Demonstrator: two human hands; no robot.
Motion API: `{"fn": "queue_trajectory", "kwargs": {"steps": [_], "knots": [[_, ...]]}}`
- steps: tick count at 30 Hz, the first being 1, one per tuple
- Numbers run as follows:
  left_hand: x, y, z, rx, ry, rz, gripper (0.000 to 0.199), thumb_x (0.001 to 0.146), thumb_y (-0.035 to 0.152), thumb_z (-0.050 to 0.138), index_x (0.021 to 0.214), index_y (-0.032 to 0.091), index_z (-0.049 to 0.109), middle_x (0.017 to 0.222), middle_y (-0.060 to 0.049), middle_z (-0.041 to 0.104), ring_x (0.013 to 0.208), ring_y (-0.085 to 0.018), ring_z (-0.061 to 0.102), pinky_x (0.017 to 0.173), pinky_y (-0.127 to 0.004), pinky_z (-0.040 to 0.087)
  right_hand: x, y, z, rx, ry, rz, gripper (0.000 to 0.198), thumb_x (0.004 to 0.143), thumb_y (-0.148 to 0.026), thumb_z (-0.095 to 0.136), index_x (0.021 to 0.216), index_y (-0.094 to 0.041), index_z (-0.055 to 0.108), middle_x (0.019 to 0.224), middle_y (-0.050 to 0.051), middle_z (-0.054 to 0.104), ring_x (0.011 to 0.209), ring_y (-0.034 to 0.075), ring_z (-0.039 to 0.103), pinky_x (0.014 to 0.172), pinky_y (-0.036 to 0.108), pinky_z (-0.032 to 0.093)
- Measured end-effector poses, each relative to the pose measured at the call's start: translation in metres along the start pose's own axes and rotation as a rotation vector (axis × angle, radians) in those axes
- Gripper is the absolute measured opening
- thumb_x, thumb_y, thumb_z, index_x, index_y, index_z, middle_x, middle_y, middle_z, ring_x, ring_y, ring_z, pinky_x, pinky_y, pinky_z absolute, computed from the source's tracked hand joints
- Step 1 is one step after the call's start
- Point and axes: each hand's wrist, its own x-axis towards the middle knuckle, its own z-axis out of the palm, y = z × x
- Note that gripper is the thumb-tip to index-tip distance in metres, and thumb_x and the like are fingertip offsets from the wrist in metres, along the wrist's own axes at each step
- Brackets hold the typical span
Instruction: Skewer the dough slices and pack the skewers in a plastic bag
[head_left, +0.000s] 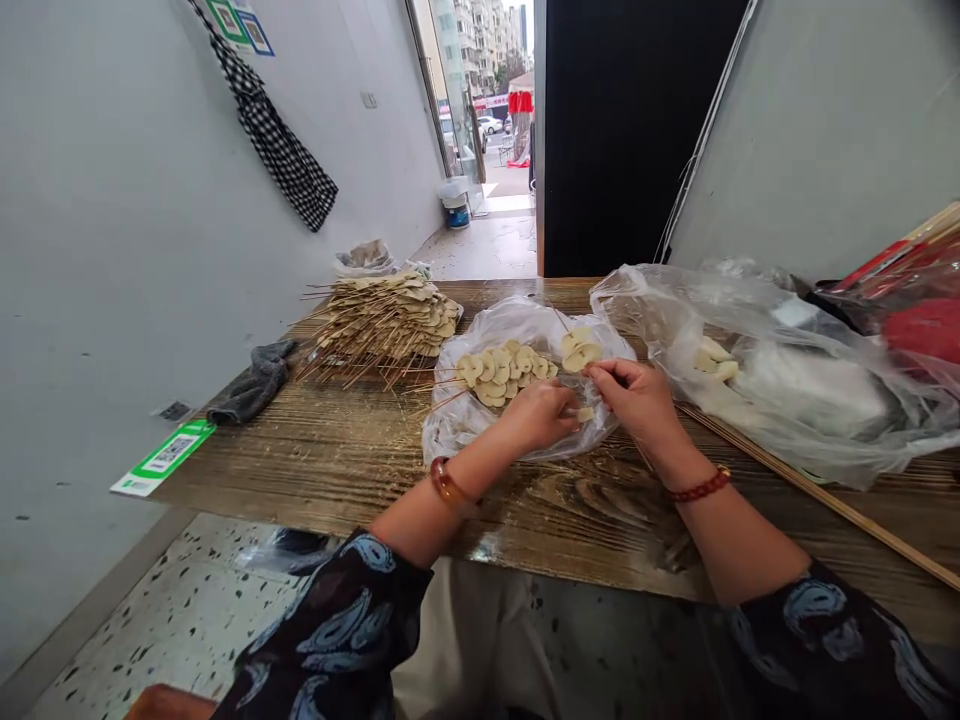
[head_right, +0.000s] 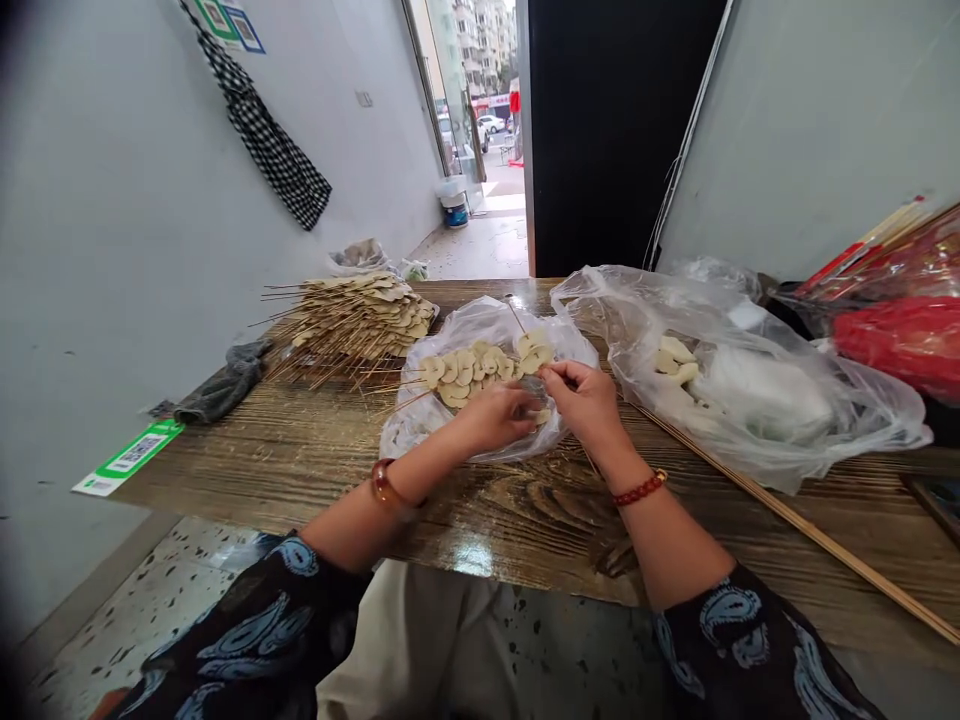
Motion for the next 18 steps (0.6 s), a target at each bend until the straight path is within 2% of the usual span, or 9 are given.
{"fn": "queue_trajectory", "kwargs": {"steps": [4, 8, 11, 13, 18], "knots": [[0.003, 0.0, 0.005, 0.028, -0.035, 0.022, 0.016, 0.071, 0.017, 0.061, 0.084, 0.018, 0.07, 0.089, -0.009, 0.061, 0.084, -0.022, 0.058, 0.078, -0.032, 0.045, 0.0, 0.0, 0.0, -0.022, -0.007, -0.007, 0.031, 0.075, -0.04, 0.061, 0.08, -0.012, 0.073, 0.052, -0.004, 0.053, 0.047, 0.01, 0.041, 0.047, 0.023, 0.032], [0.002, -0.008, 0.006, -0.065, 0.044, 0.013, 0.013, 0.072, 0.012, 0.057, 0.076, 0.018, 0.068, 0.083, -0.006, 0.061, 0.076, -0.018, 0.056, 0.074, -0.03, 0.044, -0.001, 0.0, 0.001, -0.029, -0.016, -0.01, 0.029, 0.076, -0.039, 0.061, 0.079, -0.013, 0.073, 0.053, -0.004, 0.051, 0.048, 0.009, 0.04, 0.047, 0.023, 0.031], [0.001, -0.015, 0.002, -0.245, 0.144, -0.091, 0.004, 0.069, 0.014, 0.061, 0.068, 0.018, 0.06, 0.068, 0.0, 0.056, 0.062, -0.012, 0.048, 0.06, -0.024, 0.04, -0.001, 0.0, 0.001, -0.024, -0.014, -0.007, 0.029, 0.076, -0.039, 0.061, 0.08, -0.012, 0.073, 0.055, -0.003, 0.053, 0.048, 0.009, 0.04, 0.046, 0.022, 0.03], [0.0, -0.018, -0.004, -0.419, 0.183, -0.157, 0.01, 0.067, 0.016, 0.065, 0.065, 0.017, 0.055, 0.059, 0.004, 0.05, 0.054, -0.009, 0.044, 0.052, -0.021, 0.035, -0.001, -0.001, 0.001, -0.031, -0.011, -0.011, 0.03, 0.076, -0.039, 0.061, 0.08, -0.012, 0.073, 0.057, -0.002, 0.054, 0.048, 0.009, 0.04, 0.045, 0.022, 0.03], [-0.008, -0.012, -0.025, -0.837, 0.105, -0.263, 0.018, 0.069, 0.026, 0.07, 0.073, 0.016, 0.055, 0.056, 0.005, 0.053, 0.047, -0.006, 0.049, 0.046, -0.018, 0.034, -0.001, -0.002, 0.001, -0.015, -0.006, 0.016, 0.032, 0.075, -0.041, 0.062, 0.081, -0.012, 0.073, 0.055, -0.003, 0.053, 0.046, 0.009, 0.04, 0.045, 0.023, 0.03]]}}
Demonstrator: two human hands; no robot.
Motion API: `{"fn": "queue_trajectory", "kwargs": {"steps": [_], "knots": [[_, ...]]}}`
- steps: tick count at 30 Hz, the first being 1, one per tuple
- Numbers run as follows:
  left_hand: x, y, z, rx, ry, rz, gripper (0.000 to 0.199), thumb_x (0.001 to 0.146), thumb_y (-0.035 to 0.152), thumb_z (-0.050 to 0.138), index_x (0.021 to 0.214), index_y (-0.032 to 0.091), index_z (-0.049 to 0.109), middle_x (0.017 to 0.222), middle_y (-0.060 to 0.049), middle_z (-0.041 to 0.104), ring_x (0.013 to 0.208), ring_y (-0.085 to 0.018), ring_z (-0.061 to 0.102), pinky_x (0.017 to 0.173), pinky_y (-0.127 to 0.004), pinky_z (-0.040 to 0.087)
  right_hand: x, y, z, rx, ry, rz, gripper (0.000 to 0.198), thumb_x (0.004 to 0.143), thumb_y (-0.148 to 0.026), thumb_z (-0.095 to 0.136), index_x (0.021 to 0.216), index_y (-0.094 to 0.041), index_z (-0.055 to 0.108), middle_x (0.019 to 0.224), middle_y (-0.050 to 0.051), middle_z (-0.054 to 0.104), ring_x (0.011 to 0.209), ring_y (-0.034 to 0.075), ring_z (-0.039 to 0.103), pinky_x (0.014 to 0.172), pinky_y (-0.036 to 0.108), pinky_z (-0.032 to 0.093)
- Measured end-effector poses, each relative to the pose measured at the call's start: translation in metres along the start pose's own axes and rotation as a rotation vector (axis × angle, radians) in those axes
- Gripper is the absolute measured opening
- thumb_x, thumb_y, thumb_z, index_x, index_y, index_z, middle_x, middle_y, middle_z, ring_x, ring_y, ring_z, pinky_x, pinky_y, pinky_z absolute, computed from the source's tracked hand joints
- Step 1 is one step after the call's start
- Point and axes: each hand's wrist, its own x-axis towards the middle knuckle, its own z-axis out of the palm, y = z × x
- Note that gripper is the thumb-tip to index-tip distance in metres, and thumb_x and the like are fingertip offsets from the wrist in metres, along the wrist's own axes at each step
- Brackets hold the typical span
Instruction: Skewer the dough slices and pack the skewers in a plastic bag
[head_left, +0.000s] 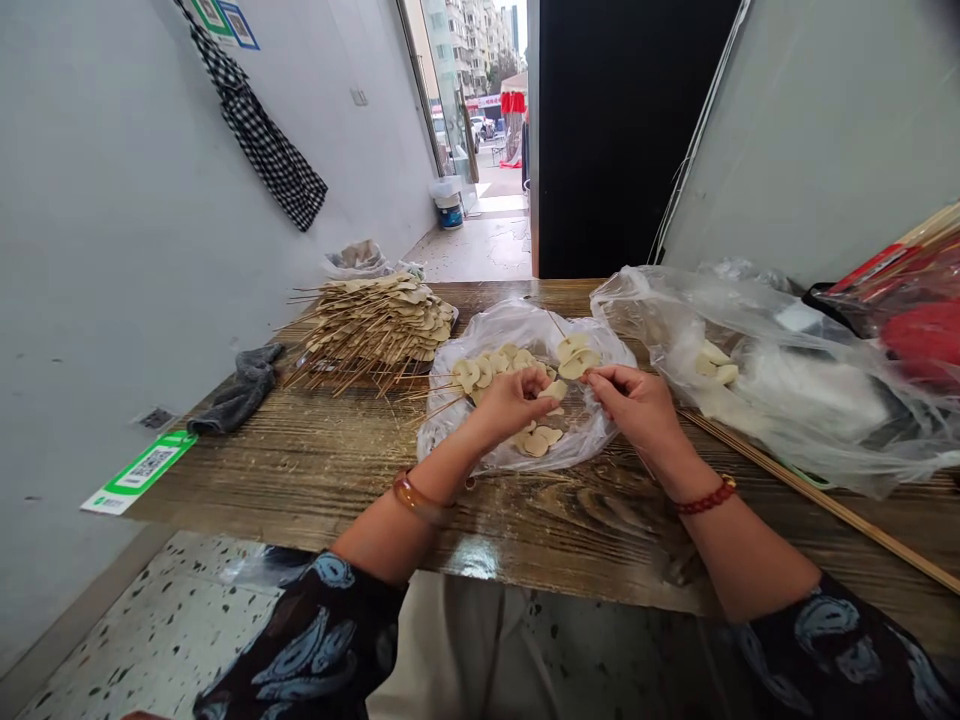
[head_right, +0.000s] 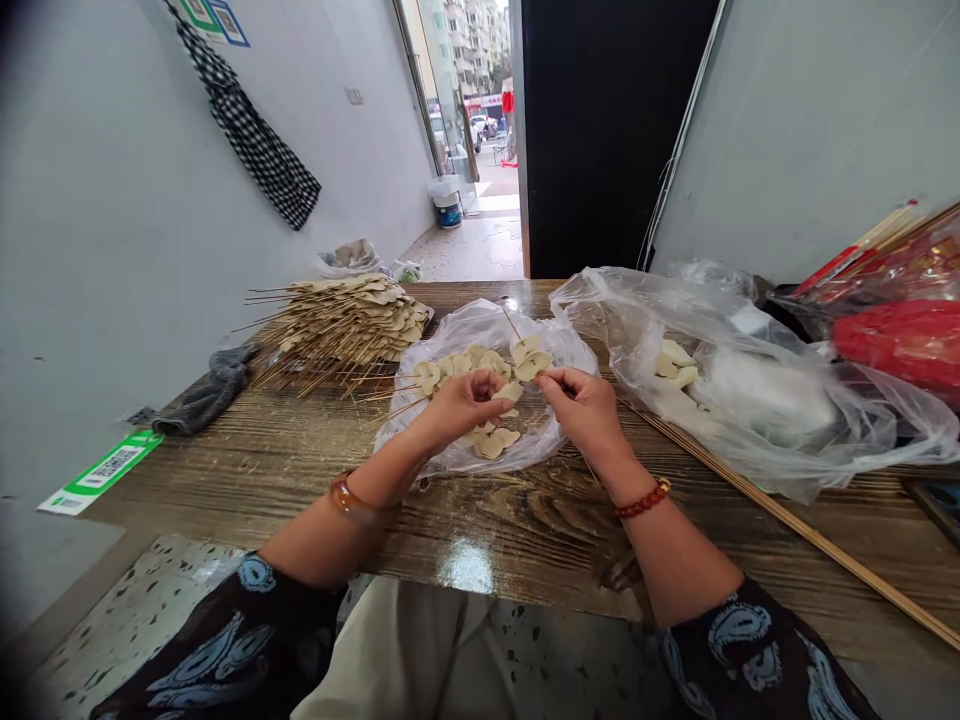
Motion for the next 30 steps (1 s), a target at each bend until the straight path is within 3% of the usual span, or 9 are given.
{"fn": "queue_trajectory", "kwargs": {"steps": [3, 7, 10, 14, 17, 20, 26, 30], "knots": [[-0.007, 0.015, -0.002, -0.154, -0.034, -0.048, 0.019, 0.072, 0.028, 0.068, 0.08, 0.014, 0.058, 0.06, 0.003, 0.057, 0.048, -0.007, 0.055, 0.047, -0.018, 0.04, 0.001, 0.001, 0.001, 0.016, 0.01, 0.022, 0.032, 0.074, -0.042, 0.062, 0.08, -0.012, 0.072, 0.054, -0.003, 0.053, 0.045, 0.009, 0.04, 0.044, 0.023, 0.03], [-0.001, 0.044, 0.008, -0.213, -0.085, 0.001, 0.018, 0.073, 0.027, 0.068, 0.082, 0.013, 0.062, 0.065, 0.0, 0.061, 0.052, -0.008, 0.059, 0.049, -0.018, 0.044, 0.004, 0.001, 0.002, 0.041, -0.012, -0.011, 0.026, 0.072, -0.039, 0.06, 0.073, -0.014, 0.069, 0.052, -0.003, 0.052, 0.047, 0.01, 0.039, 0.045, 0.023, 0.03], [0.021, 0.071, 0.03, -0.2, -0.143, 0.074, 0.01, 0.075, 0.022, 0.066, 0.081, 0.013, 0.063, 0.064, -0.001, 0.063, 0.05, -0.007, 0.057, 0.049, -0.018, 0.045, 0.007, 0.002, 0.004, 0.049, -0.011, -0.045, 0.024, 0.07, -0.038, 0.057, 0.06, -0.016, 0.062, 0.049, -0.003, 0.049, 0.047, 0.01, 0.037, 0.045, 0.023, 0.031], [0.059, 0.101, 0.071, -0.18, -0.201, 0.099, 0.006, 0.077, 0.013, 0.064, 0.082, 0.012, 0.065, 0.064, -0.003, 0.065, 0.055, -0.009, 0.06, 0.053, -0.02, 0.049, 0.009, 0.003, 0.006, 0.025, 0.011, -0.063, 0.024, 0.072, -0.035, 0.054, 0.058, -0.017, 0.059, 0.048, -0.003, 0.047, 0.047, 0.01, 0.037, 0.046, 0.023, 0.031], [0.073, 0.105, 0.082, -0.108, -0.123, 0.118, 0.012, 0.072, 0.01, 0.068, 0.084, 0.011, 0.065, 0.069, -0.003, 0.067, 0.06, -0.01, 0.063, 0.056, -0.022, 0.051, 0.009, 0.002, 0.005, 0.016, 0.017, -0.055, 0.023, 0.072, -0.034, 0.053, 0.06, -0.016, 0.061, 0.049, -0.003, 0.047, 0.047, 0.009, 0.036, 0.046, 0.023, 0.03], [0.065, 0.095, 0.064, -0.052, -0.035, 0.126, 0.013, 0.075, 0.015, 0.067, 0.087, 0.011, 0.065, 0.076, -0.005, 0.068, 0.062, -0.01, 0.063, 0.056, -0.022, 0.051, 0.008, -0.001, 0.003, 0.026, 0.001, -0.037, 0.027, 0.073, -0.038, 0.055, 0.065, -0.015, 0.065, 0.051, -0.003, 0.05, 0.048, 0.009, 0.037, 0.047, 0.023, 0.03], [0.022, 0.061, 0.0, 0.009, 0.084, 0.109, 0.012, 0.08, 0.02, 0.059, 0.086, 0.011, 0.064, 0.074, -0.003, 0.066, 0.059, -0.008, 0.058, 0.055, -0.02, 0.045, 0.001, 0.001, 0.001, 0.031, 0.001, 0.003, 0.028, 0.074, -0.041, 0.062, 0.076, -0.014, 0.071, 0.054, -0.004, 0.05, 0.049, 0.009, 0.038, 0.047, 0.023, 0.028], [-0.001, 0.032, -0.023, 0.321, 0.065, 0.096, 0.012, 0.078, 0.019, 0.058, 0.083, 0.013, 0.067, 0.07, -0.002, 0.064, 0.06, -0.009, 0.054, 0.058, -0.022, 0.043, 0.0, 0.005, 0.001, 0.001, -0.012, 0.001, 0.03, 0.076, -0.042, 0.061, 0.078, -0.014, 0.072, 0.055, -0.004, 0.051, 0.048, 0.009, 0.039, 0.047, 0.024, 0.028]]}}
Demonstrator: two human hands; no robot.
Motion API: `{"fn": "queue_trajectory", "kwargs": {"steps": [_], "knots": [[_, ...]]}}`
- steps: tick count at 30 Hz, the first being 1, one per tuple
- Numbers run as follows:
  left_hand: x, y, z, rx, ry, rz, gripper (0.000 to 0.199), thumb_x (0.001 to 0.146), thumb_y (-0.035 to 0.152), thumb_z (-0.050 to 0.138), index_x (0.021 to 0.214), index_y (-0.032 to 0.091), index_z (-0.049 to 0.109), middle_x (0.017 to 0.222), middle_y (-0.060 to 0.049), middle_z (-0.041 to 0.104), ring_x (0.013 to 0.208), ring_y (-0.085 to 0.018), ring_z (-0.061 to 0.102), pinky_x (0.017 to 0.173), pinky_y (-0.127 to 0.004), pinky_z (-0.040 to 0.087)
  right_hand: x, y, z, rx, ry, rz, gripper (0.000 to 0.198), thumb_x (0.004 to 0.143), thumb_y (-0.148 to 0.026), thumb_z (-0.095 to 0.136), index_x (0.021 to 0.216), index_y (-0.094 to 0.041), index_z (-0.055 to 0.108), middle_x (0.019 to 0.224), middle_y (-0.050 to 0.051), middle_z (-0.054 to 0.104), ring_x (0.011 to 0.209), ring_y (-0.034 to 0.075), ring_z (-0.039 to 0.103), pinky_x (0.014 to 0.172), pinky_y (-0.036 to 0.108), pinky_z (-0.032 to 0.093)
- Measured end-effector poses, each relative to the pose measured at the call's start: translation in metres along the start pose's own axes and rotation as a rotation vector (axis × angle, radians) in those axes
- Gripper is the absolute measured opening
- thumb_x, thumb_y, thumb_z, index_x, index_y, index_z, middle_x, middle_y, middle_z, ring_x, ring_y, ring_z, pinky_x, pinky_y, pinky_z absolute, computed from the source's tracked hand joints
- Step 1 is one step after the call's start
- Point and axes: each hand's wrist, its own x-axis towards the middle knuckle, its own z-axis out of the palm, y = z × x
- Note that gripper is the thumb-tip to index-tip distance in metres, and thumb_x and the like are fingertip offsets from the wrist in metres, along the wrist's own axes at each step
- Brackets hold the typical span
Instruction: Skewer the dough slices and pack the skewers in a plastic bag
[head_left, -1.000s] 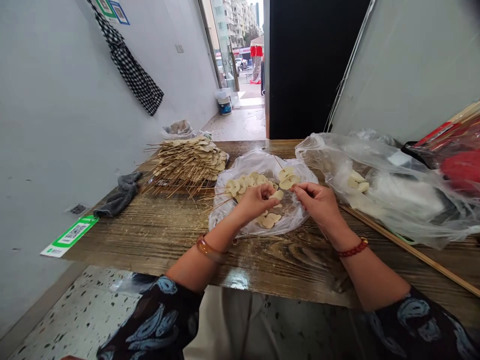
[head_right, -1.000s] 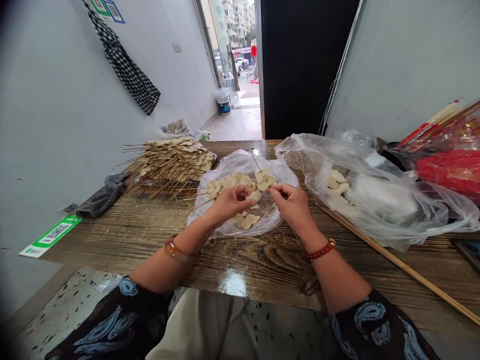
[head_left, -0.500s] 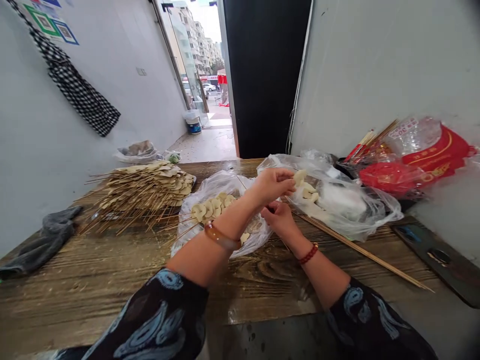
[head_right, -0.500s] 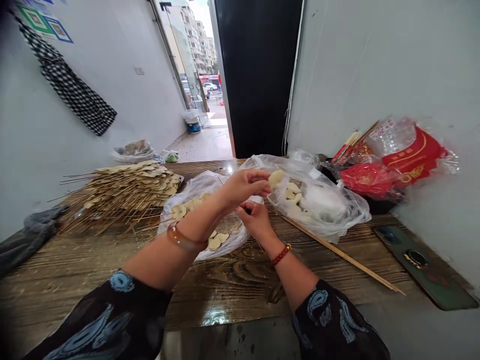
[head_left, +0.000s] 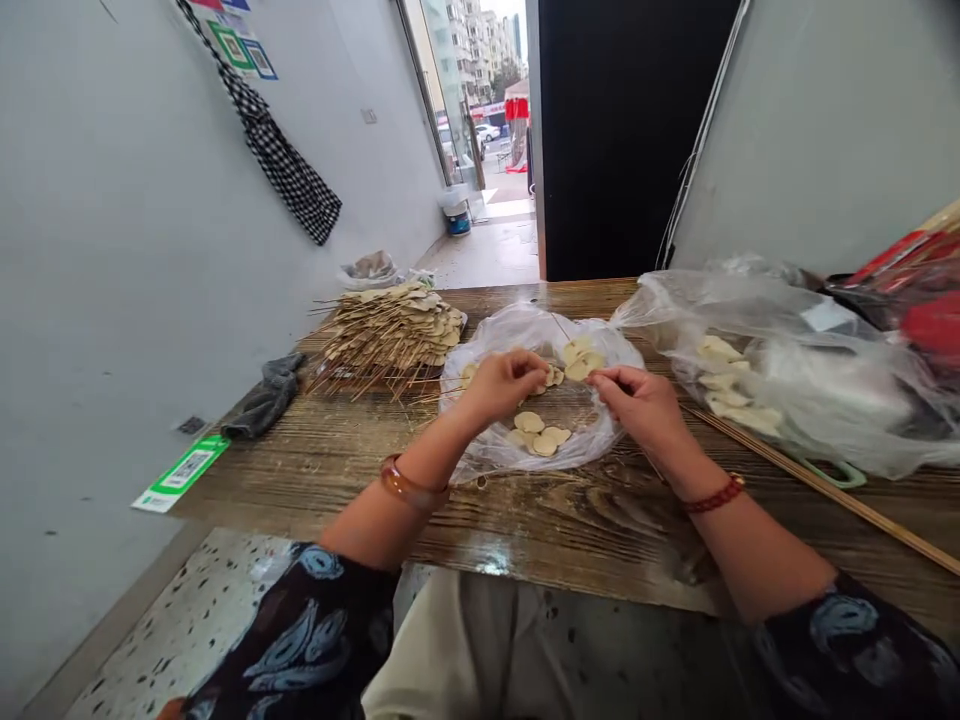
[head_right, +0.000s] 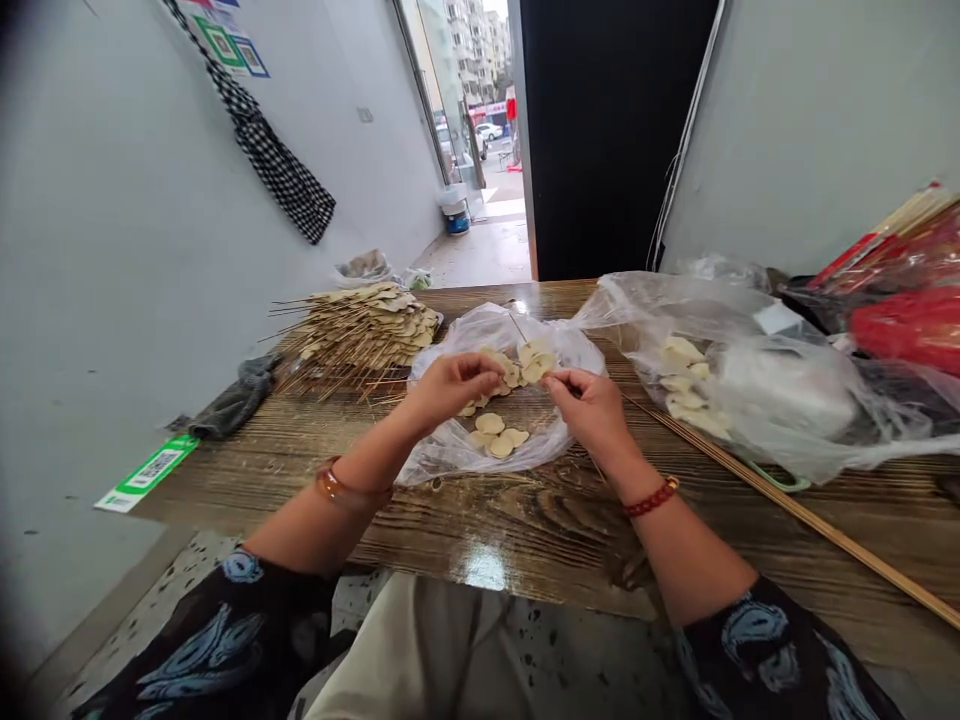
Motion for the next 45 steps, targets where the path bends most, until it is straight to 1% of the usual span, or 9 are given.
{"fn": "queue_trajectory", "kwargs": {"steps": [6, 11, 15, 23, 28, 33, 36, 40, 45], "knots": [[-0.023, -0.03, -0.002, 0.561, -0.215, 0.187, 0.015, 0.076, 0.013, 0.058, 0.084, 0.016, 0.07, 0.088, -0.006, 0.067, 0.083, -0.017, 0.06, 0.076, -0.028, 0.045, -0.001, -0.001, 0.0, -0.036, 0.013, -0.003, 0.031, 0.076, -0.041, 0.062, 0.08, -0.013, 0.073, 0.057, -0.003, 0.054, 0.048, 0.009, 0.04, 0.047, 0.024, 0.03], [-0.024, -0.037, -0.001, 0.587, -0.293, 0.243, 0.016, 0.076, 0.013, 0.059, 0.086, 0.017, 0.071, 0.095, -0.007, 0.067, 0.087, -0.018, 0.06, 0.081, -0.028, 0.044, -0.002, -0.003, 0.0, -0.047, 0.017, 0.026, 0.032, 0.075, -0.042, 0.062, 0.081, -0.013, 0.073, 0.056, -0.003, 0.054, 0.047, 0.01, 0.041, 0.047, 0.024, 0.03], [-0.018, -0.039, 0.004, 0.373, -0.157, 0.175, 0.013, 0.078, 0.016, 0.057, 0.074, 0.015, 0.069, 0.082, -0.006, 0.067, 0.079, -0.016, 0.06, 0.074, -0.026, 0.044, -0.002, -0.003, 0.0, -0.043, 0.007, 0.029, 0.033, 0.076, -0.043, 0.062, 0.081, -0.012, 0.073, 0.055, -0.003, 0.051, 0.047, 0.009, 0.039, 0.046, 0.024, 0.028], [-0.01, -0.031, 0.008, -0.588, -0.04, -0.19, 0.034, 0.07, 0.04, 0.071, 0.09, 0.013, 0.066, 0.071, -0.004, 0.068, 0.056, -0.009, 0.058, 0.05, -0.019, 0.039, -0.003, -0.009, -0.002, -0.02, 0.002, 0.048, 0.032, 0.077, -0.044, 0.063, 0.083, -0.013, 0.072, 0.055, -0.003, 0.051, 0.047, 0.009, 0.041, 0.045, 0.024, 0.03], [-0.01, -0.034, 0.008, -0.704, 0.009, -0.219, 0.034, 0.066, 0.035, 0.076, 0.088, 0.012, 0.065, 0.07, -0.004, 0.068, 0.055, -0.009, 0.06, 0.05, -0.018, 0.041, -0.006, -0.011, -0.003, -0.042, -0.02, 0.04, 0.03, 0.079, -0.043, 0.062, 0.083, -0.014, 0.072, 0.055, -0.004, 0.049, 0.047, 0.01, 0.04, 0.046, 0.024, 0.029], [-0.012, -0.037, 0.012, -0.499, -0.011, -0.162, 0.026, 0.073, 0.032, 0.07, 0.09, 0.013, 0.066, 0.069, -0.002, 0.067, 0.055, -0.008, 0.058, 0.053, -0.019, 0.041, -0.007, -0.01, -0.003, -0.058, -0.032, 0.041, 0.028, 0.079, -0.042, 0.062, 0.083, -0.016, 0.072, 0.056, -0.003, 0.051, 0.047, 0.01, 0.041, 0.045, 0.024, 0.03], [-0.011, -0.041, 0.013, -0.218, -0.065, -0.06, 0.025, 0.076, 0.026, 0.065, 0.098, 0.014, 0.068, 0.074, -0.003, 0.068, 0.064, -0.012, 0.06, 0.061, -0.023, 0.044, -0.008, -0.009, -0.003, -0.062, -0.04, 0.047, 0.028, 0.079, -0.042, 0.062, 0.085, -0.017, 0.073, 0.057, -0.003, 0.053, 0.048, 0.01, 0.041, 0.044, 0.024, 0.03], [-0.012, -0.047, 0.006, 0.248, -0.063, 0.104, 0.017, 0.077, 0.012, 0.056, 0.087, 0.016, 0.069, 0.079, -0.003, 0.066, 0.074, -0.015, 0.058, 0.069, -0.026, 0.043, -0.008, -0.011, -0.003, -0.068, -0.031, 0.048, 0.029, 0.079, -0.043, 0.063, 0.086, -0.017, 0.072, 0.057, -0.002, 0.053, 0.048, 0.01, 0.041, 0.044, 0.024, 0.03], [-0.019, -0.048, -0.004, 0.51, -0.174, 0.105, 0.019, 0.077, 0.015, 0.056, 0.092, 0.018, 0.068, 0.089, -0.005, 0.063, 0.08, -0.017, 0.058, 0.073, -0.027, 0.045, -0.008, -0.014, -0.003, -0.091, -0.015, 0.055, 0.029, 0.078, -0.044, 0.063, 0.083, -0.017, 0.073, 0.057, -0.002, 0.053, 0.047, 0.01, 0.042, 0.043, 0.024, 0.031]]}}
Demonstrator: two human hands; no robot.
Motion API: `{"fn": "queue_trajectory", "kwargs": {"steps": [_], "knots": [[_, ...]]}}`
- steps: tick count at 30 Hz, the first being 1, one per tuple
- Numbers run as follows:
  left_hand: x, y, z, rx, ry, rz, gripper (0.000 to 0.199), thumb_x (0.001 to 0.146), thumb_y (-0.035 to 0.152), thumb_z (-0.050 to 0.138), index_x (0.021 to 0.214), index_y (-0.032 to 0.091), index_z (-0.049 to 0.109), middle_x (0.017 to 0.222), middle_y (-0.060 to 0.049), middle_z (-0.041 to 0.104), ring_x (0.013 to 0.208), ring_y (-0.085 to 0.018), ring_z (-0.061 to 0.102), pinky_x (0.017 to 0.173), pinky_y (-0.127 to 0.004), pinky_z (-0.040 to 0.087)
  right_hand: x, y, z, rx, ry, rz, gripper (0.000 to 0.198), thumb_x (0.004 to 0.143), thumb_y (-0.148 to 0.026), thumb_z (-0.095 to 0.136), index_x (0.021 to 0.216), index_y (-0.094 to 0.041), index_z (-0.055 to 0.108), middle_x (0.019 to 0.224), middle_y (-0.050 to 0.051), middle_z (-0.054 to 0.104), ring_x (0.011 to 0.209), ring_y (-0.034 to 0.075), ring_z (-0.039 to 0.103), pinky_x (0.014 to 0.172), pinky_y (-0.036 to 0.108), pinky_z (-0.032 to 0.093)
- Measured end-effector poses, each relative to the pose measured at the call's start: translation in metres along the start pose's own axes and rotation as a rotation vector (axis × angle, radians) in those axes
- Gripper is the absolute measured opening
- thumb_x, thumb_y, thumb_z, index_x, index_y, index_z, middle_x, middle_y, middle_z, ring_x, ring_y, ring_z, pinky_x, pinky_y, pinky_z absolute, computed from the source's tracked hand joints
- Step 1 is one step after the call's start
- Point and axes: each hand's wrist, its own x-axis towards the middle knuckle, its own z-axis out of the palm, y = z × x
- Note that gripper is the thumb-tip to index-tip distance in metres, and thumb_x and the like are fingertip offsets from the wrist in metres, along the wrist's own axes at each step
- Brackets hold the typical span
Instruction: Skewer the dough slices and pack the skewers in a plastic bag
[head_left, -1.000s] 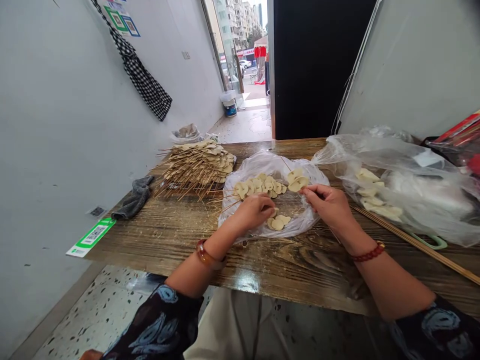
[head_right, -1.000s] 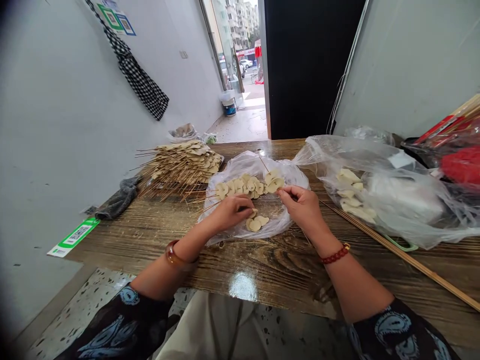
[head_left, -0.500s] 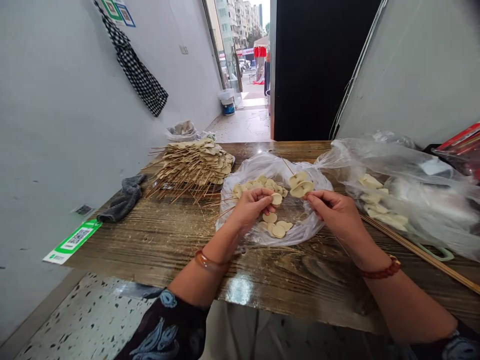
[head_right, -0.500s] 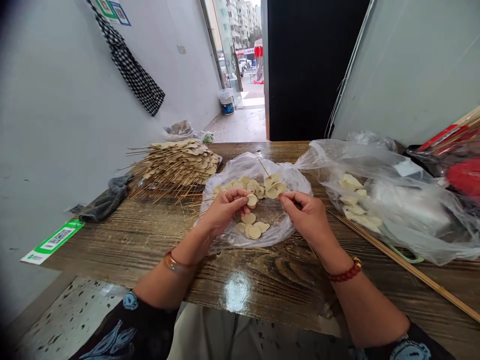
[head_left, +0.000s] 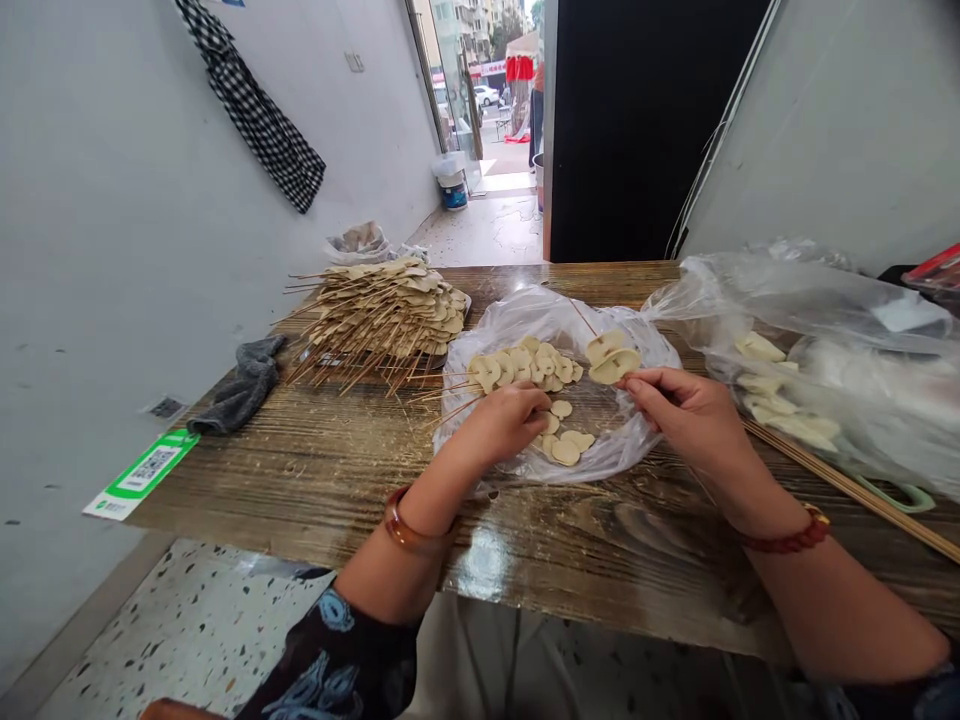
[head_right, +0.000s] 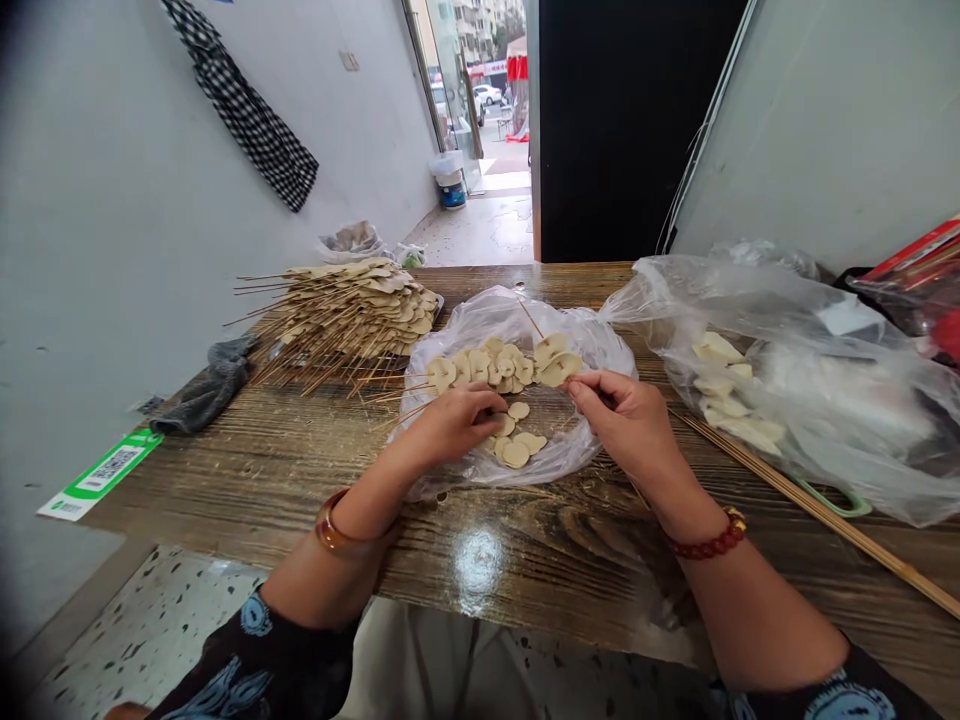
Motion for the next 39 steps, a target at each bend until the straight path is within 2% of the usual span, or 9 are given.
{"fn": "queue_trajectory", "kwargs": {"steps": [4, 7, 9, 13, 17, 23, 28, 34, 39], "knots": [[-0.003, -0.001, -0.001, 0.089, -0.064, -0.008, 0.019, 0.075, 0.018, 0.06, 0.093, 0.019, 0.066, 0.098, -0.006, 0.06, 0.087, -0.019, 0.058, 0.076, -0.029, 0.045, 0.0, 0.002, 0.0, -0.015, -0.004, 0.008, 0.028, 0.079, -0.043, 0.063, 0.084, -0.018, 0.073, 0.057, -0.002, 0.053, 0.047, 0.01, 0.043, 0.044, 0.024, 0.031], [-0.001, -0.004, 0.0, 0.066, -0.05, 0.004, 0.009, 0.073, 0.017, 0.061, 0.081, 0.019, 0.062, 0.089, -0.004, 0.058, 0.081, -0.017, 0.055, 0.07, -0.027, 0.042, 0.001, 0.003, -0.001, -0.001, -0.003, 0.014, 0.028, 0.079, -0.044, 0.064, 0.084, -0.018, 0.073, 0.058, -0.002, 0.054, 0.047, 0.01, 0.043, 0.044, 0.025, 0.031], [0.0, -0.006, 0.001, -0.023, 0.0, 0.003, 0.005, 0.071, 0.015, 0.061, 0.073, 0.018, 0.058, 0.077, -0.001, 0.055, 0.072, -0.014, 0.051, 0.063, -0.025, 0.038, 0.001, 0.005, -0.001, 0.01, -0.003, 0.009, 0.027, 0.079, -0.043, 0.064, 0.082, -0.018, 0.073, 0.057, -0.002, 0.053, 0.048, 0.01, 0.043, 0.044, 0.025, 0.031], [0.003, -0.009, 0.001, -0.469, 0.131, -0.11, 0.01, 0.073, 0.02, 0.063, 0.07, 0.016, 0.055, 0.062, 0.004, 0.048, 0.056, -0.009, 0.043, 0.053, -0.022, 0.033, 0.002, 0.006, -0.002, 0.002, -0.006, -0.026, 0.027, 0.079, -0.043, 0.063, 0.081, -0.019, 0.073, 0.056, -0.002, 0.051, 0.048, 0.011, 0.042, 0.046, 0.025, 0.031], [0.003, -0.005, -0.005, -0.926, 0.197, -0.203, 0.02, 0.071, 0.029, 0.069, 0.08, 0.014, 0.059, 0.062, 0.002, 0.058, 0.053, -0.007, 0.051, 0.05, -0.019, 0.037, 0.0, 0.004, -0.002, -0.03, -0.031, -0.048, 0.027, 0.079, -0.043, 0.062, 0.083, -0.019, 0.073, 0.058, -0.001, 0.055, 0.049, 0.011, 0.043, 0.046, 0.024, 0.033], [0.001, -0.001, -0.012, -1.28, 0.373, -0.29, 0.034, 0.061, 0.03, 0.078, 0.083, 0.014, 0.058, 0.067, -0.002, 0.067, 0.059, -0.013, 0.065, 0.055, -0.021, 0.049, -0.01, -0.015, 0.0, -0.08, -0.172, -0.107, 0.024, 0.079, -0.042, 0.061, 0.078, -0.021, 0.073, 0.059, 0.0, 0.061, 0.052, 0.013, 0.051, 0.046, 0.024, 0.037], [0.001, -0.003, -0.014, -1.361, 0.503, -0.3, 0.032, 0.057, 0.027, 0.08, 0.075, 0.015, 0.056, 0.069, -0.001, 0.067, 0.061, -0.011, 0.064, 0.057, -0.02, 0.048, -0.015, -0.023, 0.002, -0.162, -0.261, -0.178, 0.023, 0.079, -0.04, 0.059, 0.074, -0.022, 0.072, 0.064, 0.002, 0.067, 0.057, 0.016, 0.059, 0.05, 0.025, 0.044], [0.001, -0.004, -0.017, -1.308, 0.664, -0.286, 0.023, 0.058, 0.022, 0.077, 0.071, 0.014, 0.059, 0.061, 0.005, 0.056, 0.049, -0.003, 0.045, 0.046, -0.016, 0.033, -0.017, -0.019, 0.004, -0.242, -0.305, -0.224, 0.025, 0.083, -0.042, 0.057, 0.079, -0.023, 0.073, 0.078, 0.004, 0.073, 0.07, 0.02, 0.066, 0.064, 0.029, 0.05], [-0.001, -0.003, -0.022, -1.354, 0.687, -0.286, 0.038, 0.057, 0.023, 0.079, 0.09, 0.014, 0.063, 0.068, 0.004, 0.059, 0.05, -0.002, 0.044, 0.046, -0.016, 0.03, -0.018, -0.018, 0.007, -0.267, -0.34, -0.255, 0.025, 0.083, -0.04, 0.054, 0.077, -0.023, 0.073, 0.079, 0.005, 0.074, 0.071, 0.021, 0.067, 0.066, 0.03, 0.052]]}}
